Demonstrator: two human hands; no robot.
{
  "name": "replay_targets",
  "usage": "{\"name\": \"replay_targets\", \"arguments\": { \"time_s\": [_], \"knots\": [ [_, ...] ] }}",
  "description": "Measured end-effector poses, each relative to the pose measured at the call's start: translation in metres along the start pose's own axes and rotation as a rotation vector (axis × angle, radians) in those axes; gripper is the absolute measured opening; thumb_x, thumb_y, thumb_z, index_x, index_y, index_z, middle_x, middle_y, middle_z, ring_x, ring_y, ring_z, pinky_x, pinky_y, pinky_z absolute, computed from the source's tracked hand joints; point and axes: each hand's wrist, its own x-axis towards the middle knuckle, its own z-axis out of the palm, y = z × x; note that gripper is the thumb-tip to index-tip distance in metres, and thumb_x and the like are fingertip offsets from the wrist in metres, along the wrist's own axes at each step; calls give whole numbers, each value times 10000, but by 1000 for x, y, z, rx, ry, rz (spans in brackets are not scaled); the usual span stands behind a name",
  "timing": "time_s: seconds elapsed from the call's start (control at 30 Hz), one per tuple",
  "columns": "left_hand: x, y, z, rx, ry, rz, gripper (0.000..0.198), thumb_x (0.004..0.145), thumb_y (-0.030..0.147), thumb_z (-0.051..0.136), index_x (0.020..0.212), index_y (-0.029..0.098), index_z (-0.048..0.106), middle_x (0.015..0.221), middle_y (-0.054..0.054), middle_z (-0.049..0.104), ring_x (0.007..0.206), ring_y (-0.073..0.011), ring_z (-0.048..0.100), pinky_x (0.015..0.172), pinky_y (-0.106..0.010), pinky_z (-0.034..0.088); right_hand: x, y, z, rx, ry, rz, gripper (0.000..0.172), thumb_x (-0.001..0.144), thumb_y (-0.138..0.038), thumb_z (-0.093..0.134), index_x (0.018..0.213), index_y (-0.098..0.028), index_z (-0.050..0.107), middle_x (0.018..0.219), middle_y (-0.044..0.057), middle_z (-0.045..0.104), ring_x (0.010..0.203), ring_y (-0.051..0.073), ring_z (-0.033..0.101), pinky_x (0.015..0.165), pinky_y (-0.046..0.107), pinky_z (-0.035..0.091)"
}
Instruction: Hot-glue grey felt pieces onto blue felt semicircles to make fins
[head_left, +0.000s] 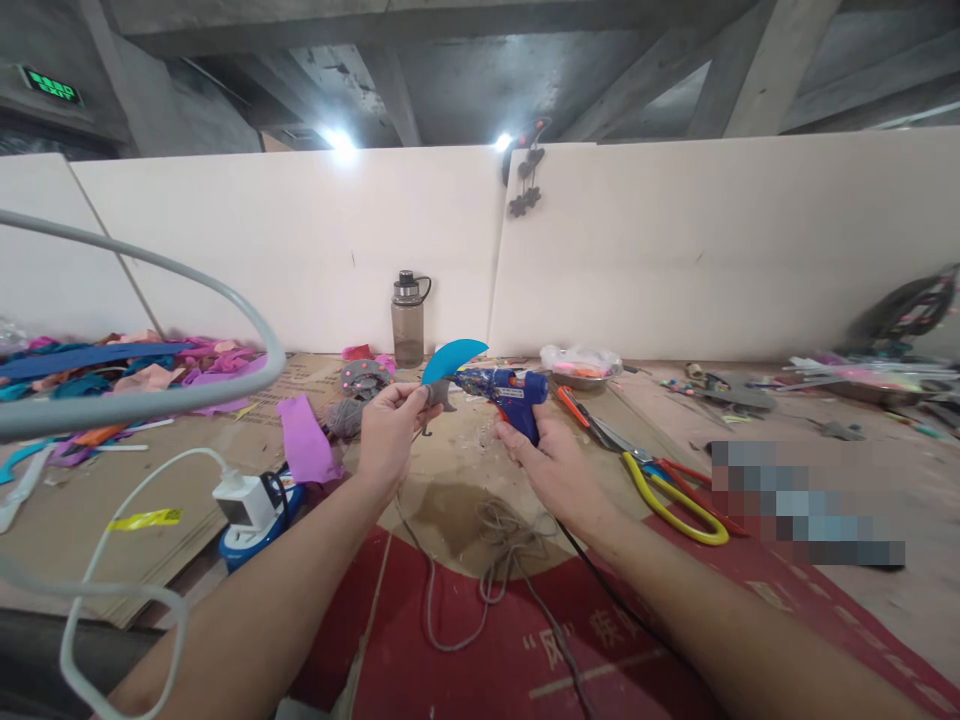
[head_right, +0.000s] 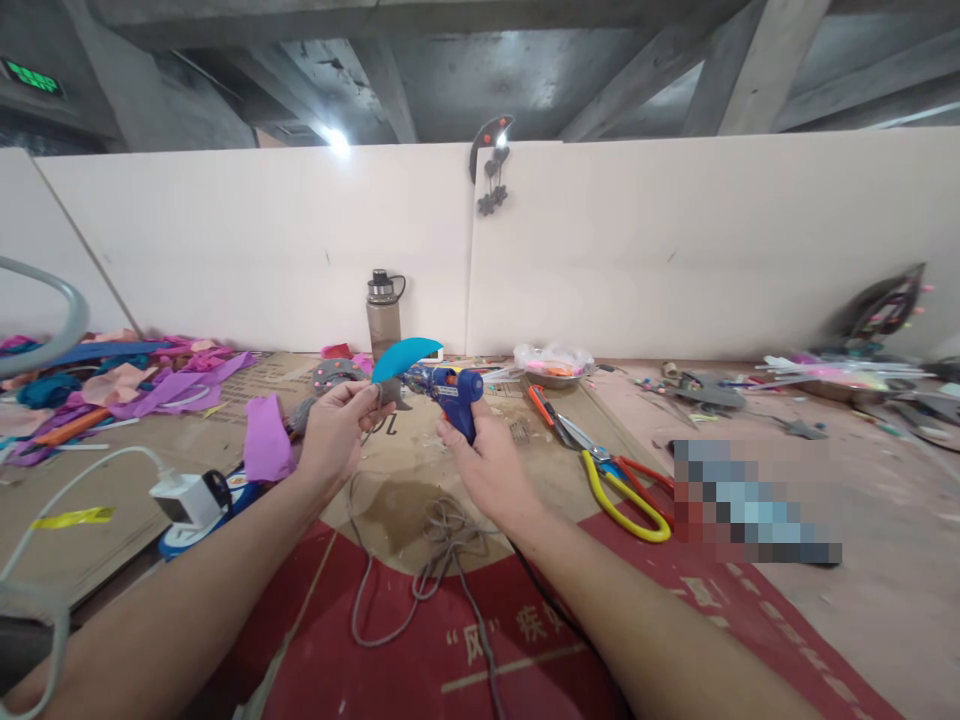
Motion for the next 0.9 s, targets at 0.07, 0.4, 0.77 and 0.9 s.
{"name": "replay_targets", "arguments": {
  "time_s": [0.07, 0.4, 0.77, 0.9],
  "knots": [
    [0, 0, -1, -4, -3, 11, 195, 632, 289, 738, 712, 147, 631, 720, -12, 647, 660, -121, 626, 777, -345, 534, 0, 0, 0, 2, 9, -5, 242, 854, -371, 473, 1017, -203, 533, 800, 28, 604, 691, 181, 543, 589, 289, 394],
    [2, 0, -1, -21, -8, 10, 207, 636, 296, 739, 723, 146, 625, 755, -18, 655, 699, -127, 639, 792, -349, 534, 1, -2, -1, -5, 24, 13, 258, 854, -369, 479, 1036, -194, 533, 817, 32, 598, 721, 183, 543, 606, 290, 394],
    [0, 2, -1, -34, -9, 4, 222, 641, 294, 742, 728, 135, 614, 737, -16, 656, 689, -122, 641, 788, -340, 537, 2, 2, -1, 40, 28, 19, 295, 850, -386, 489, 1064, -188, 536, 817, 37, 605, 690, 179, 530, 604, 293, 387],
    [1, 2, -1, -68, -4, -16, 208, 640, 270, 742, 714, 136, 600, 744, -13, 650, 704, -116, 636, 787, -333, 540, 4, 6, -1, 89, 38, 52, 294, 835, -392, 506, 1051, -196, 538, 787, 27, 608, 636, 164, 520, 583, 285, 390]
  ]
}}
